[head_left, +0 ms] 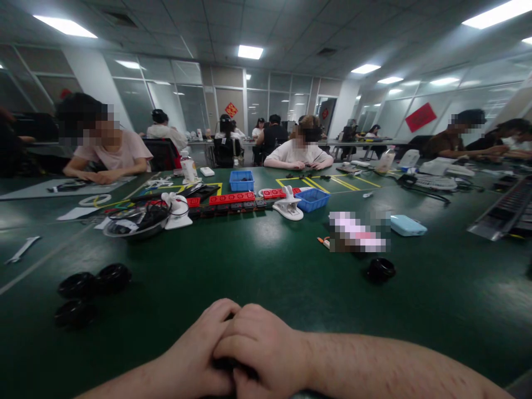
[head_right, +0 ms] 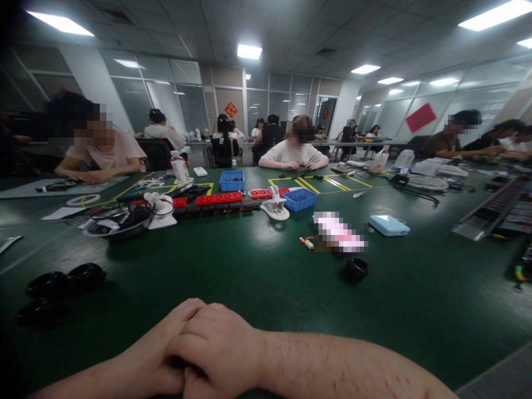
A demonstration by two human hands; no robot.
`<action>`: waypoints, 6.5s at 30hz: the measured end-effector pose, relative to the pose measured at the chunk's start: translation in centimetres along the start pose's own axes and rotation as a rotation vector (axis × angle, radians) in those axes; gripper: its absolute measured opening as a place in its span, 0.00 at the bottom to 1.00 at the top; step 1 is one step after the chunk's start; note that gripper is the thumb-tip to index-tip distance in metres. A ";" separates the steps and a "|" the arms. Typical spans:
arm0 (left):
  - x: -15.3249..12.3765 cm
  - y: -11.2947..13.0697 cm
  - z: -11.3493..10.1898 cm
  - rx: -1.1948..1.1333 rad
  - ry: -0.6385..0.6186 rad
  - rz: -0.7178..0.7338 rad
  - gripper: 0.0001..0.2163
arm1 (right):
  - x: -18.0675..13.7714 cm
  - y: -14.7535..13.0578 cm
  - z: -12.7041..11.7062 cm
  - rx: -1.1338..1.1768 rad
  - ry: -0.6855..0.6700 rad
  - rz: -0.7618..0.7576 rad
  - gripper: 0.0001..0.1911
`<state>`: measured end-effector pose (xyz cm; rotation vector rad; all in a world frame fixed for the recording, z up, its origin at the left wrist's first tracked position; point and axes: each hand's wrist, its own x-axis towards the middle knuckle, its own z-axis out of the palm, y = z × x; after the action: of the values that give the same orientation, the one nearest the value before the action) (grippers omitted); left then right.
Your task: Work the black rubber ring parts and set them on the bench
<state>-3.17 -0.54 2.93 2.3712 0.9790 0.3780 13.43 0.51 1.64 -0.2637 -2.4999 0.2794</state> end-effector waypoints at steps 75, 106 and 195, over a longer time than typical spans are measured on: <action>-0.1 -1.3 -0.3 0.135 0.007 0.028 0.30 | 0.3 -0.3 -0.5 -0.014 0.230 0.169 0.26; 0.0 -1.6 0.4 0.135 0.114 -0.069 0.21 | 0.1 0.0 -0.9 0.105 0.129 0.254 0.24; -0.5 -1.6 1.2 0.142 0.112 -0.058 0.29 | 0.1 -0.5 -0.4 0.005 0.057 0.326 0.22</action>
<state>-3.83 -0.39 0.96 2.4634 1.1582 0.4362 13.56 0.14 2.17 -0.6699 -2.3927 0.4036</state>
